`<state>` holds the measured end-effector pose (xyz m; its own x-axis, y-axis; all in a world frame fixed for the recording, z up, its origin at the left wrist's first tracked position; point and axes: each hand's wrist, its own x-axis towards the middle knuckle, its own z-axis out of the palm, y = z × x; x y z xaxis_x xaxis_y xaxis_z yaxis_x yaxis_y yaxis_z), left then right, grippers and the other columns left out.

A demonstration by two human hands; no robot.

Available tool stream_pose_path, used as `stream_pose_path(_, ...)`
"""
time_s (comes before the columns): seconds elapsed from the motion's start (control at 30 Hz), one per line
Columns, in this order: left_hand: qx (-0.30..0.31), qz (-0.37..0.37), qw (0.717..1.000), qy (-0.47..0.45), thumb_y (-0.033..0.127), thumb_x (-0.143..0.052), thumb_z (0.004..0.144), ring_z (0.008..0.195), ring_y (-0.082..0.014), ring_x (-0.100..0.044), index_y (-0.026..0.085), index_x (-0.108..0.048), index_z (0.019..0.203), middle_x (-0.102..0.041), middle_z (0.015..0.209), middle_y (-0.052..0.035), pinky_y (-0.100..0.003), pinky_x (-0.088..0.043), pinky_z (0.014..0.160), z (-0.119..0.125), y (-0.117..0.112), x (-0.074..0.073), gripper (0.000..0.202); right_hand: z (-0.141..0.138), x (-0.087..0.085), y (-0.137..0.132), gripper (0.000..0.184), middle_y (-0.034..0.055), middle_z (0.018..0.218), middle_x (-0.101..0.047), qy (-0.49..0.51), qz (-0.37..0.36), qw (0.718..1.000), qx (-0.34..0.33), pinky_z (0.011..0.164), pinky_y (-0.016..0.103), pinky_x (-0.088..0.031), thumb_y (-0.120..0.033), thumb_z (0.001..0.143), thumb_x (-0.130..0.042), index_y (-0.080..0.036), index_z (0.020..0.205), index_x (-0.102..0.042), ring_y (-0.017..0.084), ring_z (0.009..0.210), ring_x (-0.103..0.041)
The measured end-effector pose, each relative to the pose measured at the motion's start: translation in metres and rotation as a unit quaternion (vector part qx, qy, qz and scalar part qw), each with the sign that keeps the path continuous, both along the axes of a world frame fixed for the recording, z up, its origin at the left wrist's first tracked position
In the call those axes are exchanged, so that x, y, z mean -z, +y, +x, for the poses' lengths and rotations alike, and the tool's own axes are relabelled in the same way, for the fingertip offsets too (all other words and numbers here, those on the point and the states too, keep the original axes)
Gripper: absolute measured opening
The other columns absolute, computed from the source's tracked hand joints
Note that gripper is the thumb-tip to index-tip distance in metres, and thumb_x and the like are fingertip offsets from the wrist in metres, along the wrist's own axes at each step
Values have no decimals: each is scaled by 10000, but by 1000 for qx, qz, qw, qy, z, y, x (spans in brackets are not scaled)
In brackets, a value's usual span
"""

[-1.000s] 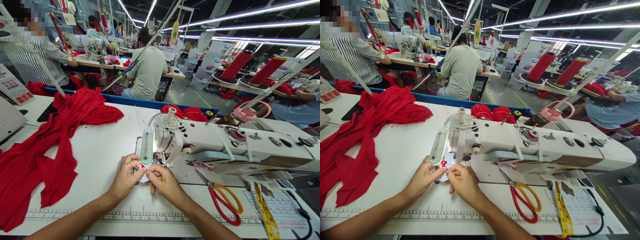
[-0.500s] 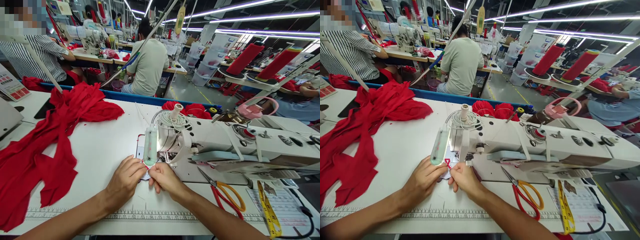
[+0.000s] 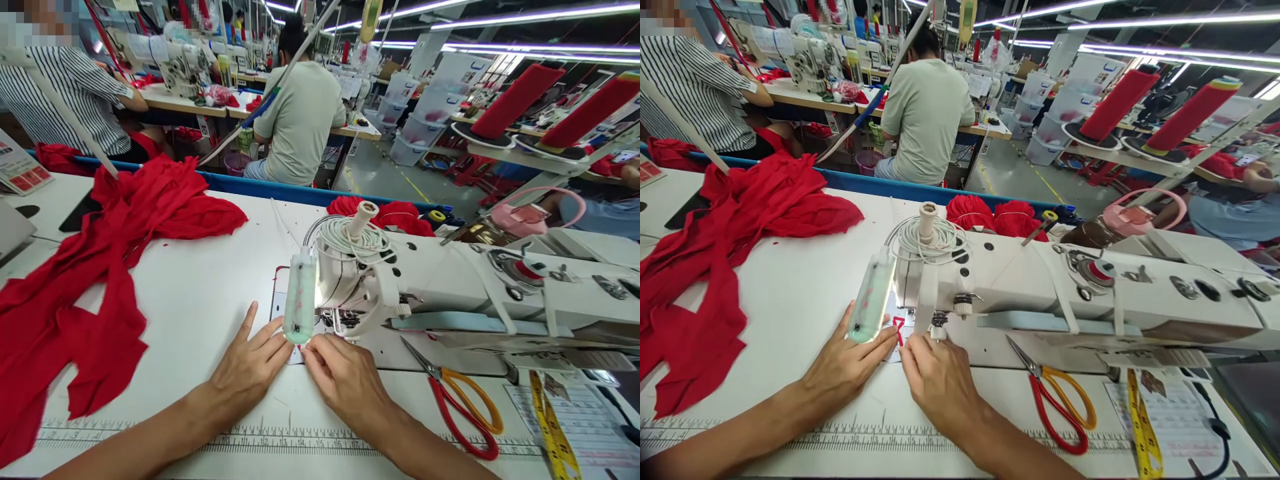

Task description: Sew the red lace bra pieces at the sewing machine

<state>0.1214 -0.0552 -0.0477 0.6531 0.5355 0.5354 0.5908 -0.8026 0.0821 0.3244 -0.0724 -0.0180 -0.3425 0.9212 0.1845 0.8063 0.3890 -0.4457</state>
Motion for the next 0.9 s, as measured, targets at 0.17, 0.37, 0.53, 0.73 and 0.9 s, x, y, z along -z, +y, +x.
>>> stream_pose_path(0.17, 2, -26, 1000, -16, -34, -412, 922, 1215, -278, -626, 116, -622, 1209, -747, 1131, -98, -631, -83, 1232, -1, 0, 0, 386, 8, 16, -4, 246, 43, 870, -655, -41, 150, 984, -86, 636, 281, -405, -88, 964, -462, -187, 1052, -669, 163, 722, -575)
stream_pose_path(0.37, -11, -86, 996, 1, -52, -414, 858, 1252, -303, -597, 154, -587, 1280, -729, 1150, -111, -712, -279, 1155, -5, 1, -1, 500, 5, 23, -5, 269, 50, 869, -653, -76, 187, 975, -97, 632, 332, -408, -53, 937, -467, -155, 1070, -677, 191, 766, -547)
stream_pose_path(0.53, -3, -77, 997, 13, -89, -378, 824, 1310, -307, -551, 162, -660, 1174, -724, 1161, -105, -709, -282, 1165, -8, 3, 2, 515, 5, 26, -7, 273, 54, 841, -637, -100, 221, 965, -99, 611, 343, -378, -38, 952, -454, -128, 1106, -660, 196, 751, -540)
stream_pose_path(0.73, 8, -79, 997, 25, -92, -383, 811, 1319, -317, -542, 157, -658, 1179, -722, 1188, -109, -686, -379, 1121, -11, 7, -1, 522, 5, 27, -9, 274, 57, 850, -654, -118, 235, 960, -96, 641, 336, -390, -40, 973, -439, -134, 1113, -654, 194, 764, -544)
stream_pose_path(0.9, 3, -92, 995, 40, -95, -375, 821, 1348, -308, -523, 175, -654, 1204, -717, 1206, -101, -661, -388, 1125, -11, 5, 1, 546, 4, 27, -9, 260, 63, 853, -658, -109, 238, 961, -91, 685, 342, -413, -38, 968, -459, -135, 1112, -654, 199, 772, -552)
